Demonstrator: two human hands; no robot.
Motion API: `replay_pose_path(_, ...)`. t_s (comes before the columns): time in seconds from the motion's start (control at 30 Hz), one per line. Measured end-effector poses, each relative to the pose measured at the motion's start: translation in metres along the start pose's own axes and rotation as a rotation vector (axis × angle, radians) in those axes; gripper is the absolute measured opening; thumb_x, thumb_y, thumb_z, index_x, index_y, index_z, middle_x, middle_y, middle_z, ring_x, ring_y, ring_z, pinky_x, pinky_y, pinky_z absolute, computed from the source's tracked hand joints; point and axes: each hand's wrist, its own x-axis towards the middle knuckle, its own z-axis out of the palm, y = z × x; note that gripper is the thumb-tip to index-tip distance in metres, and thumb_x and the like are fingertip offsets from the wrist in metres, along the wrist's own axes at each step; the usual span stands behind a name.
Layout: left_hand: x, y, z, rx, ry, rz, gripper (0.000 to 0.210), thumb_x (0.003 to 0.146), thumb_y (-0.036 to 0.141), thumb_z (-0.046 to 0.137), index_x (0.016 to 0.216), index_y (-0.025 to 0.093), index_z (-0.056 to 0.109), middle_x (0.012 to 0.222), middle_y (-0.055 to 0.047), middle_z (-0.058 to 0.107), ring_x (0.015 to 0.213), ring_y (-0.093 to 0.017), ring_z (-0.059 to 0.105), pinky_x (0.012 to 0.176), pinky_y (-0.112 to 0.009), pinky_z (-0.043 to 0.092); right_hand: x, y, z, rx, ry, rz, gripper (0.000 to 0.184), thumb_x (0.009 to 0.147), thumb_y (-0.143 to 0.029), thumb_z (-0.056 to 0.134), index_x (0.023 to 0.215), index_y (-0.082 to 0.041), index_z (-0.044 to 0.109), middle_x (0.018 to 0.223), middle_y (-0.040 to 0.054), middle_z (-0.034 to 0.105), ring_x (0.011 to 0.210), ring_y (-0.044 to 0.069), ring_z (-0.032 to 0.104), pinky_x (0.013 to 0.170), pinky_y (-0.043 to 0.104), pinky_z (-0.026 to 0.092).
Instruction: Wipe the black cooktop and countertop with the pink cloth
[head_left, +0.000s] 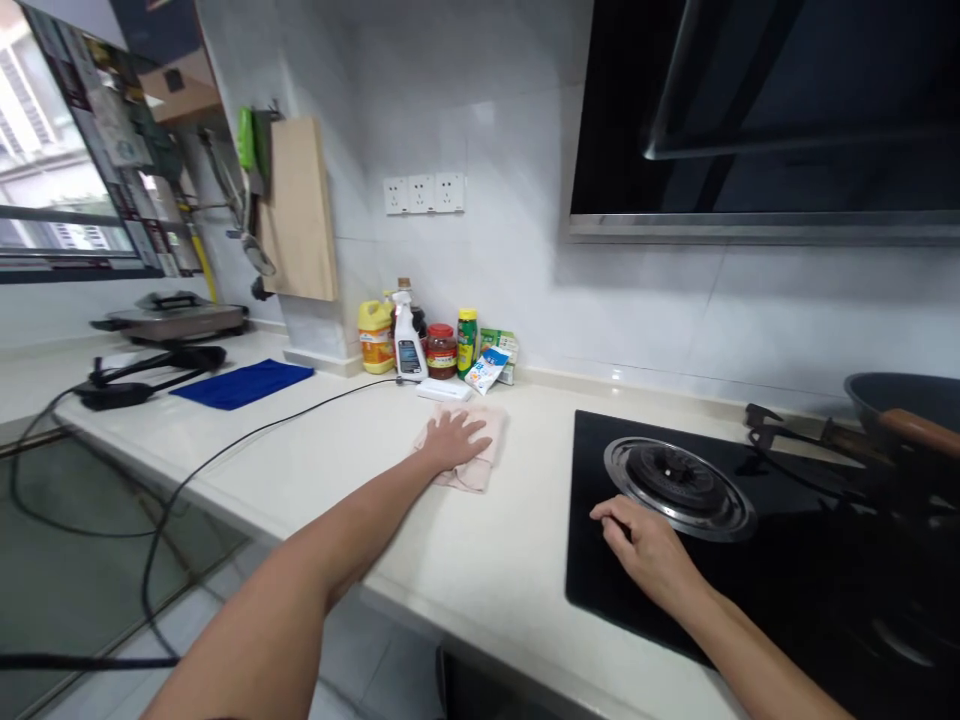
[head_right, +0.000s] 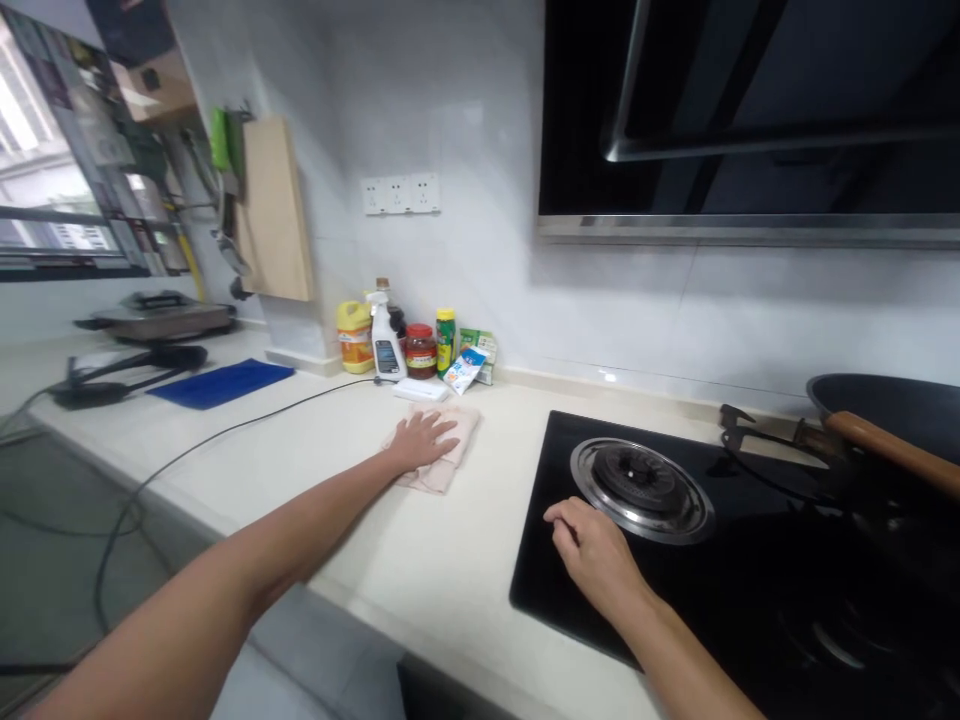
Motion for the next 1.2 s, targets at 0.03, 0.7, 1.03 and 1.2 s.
replay_pose_path(0.03,-0.009,-0.016,-0.005,0.005,-0.008,-0.047,0.044,0.097,0.041,0.063,0.136,0.021,0.058,0.143,-0.011,0.056,0.124,-0.028,0.059,0.103,-0.053,0.051,0.000,0.001,-0.001,0.000,0.014,0.008,0.027,0.095,-0.026,0.042,0.096,-0.023,0.070,0.092,0.0037,0.071,0.086,0.020,0.067,0.080,0.034,0.050)
replay_pose_path(0.7,-0.076,0.010,-0.026,-0.050,-0.108,-0.225,0.071,0.093,0.074,0.032,0.154,0.040,0.043,0.168,-0.007,0.030,0.151,-0.049,0.021,0.112,-0.075,0.016,0.014,0.026,-0.019,-0.173,0.225,0.184,0.029,0.093,-0.025,0.044,0.098,-0.023,0.072,0.104,0.0045,0.072,0.093,0.020,0.066,0.084,0.031,0.046)
replay_pose_path(1.03,-0.116,0.122,-0.011,-0.168,-0.176,0.252,0.072,0.087,0.085,0.029,0.152,0.054,0.038,0.170,0.006,0.024,0.157,-0.037,0.014,0.121,-0.066,0.013,0.001,0.045,-0.015,-0.235,0.078,0.291,0.029,0.092,-0.026,0.045,0.100,-0.024,0.074,0.110,0.0047,0.074,0.098,0.021,0.068,0.083,0.031,0.047)
replay_pose_path(1.2,-0.110,0.063,-0.022,-0.131,-0.137,0.151,0.063,0.094,0.075,0.039,0.150,0.047,0.045,0.169,0.001,0.029,0.154,-0.037,0.022,0.120,-0.068,0.018,-0.001,0.052,-0.014,-0.248,0.087,0.309,0.029,0.091,-0.028,0.047,0.099,-0.026,0.075,0.110,0.0038,0.075,0.095,0.022,0.068,0.082,0.031,0.048)
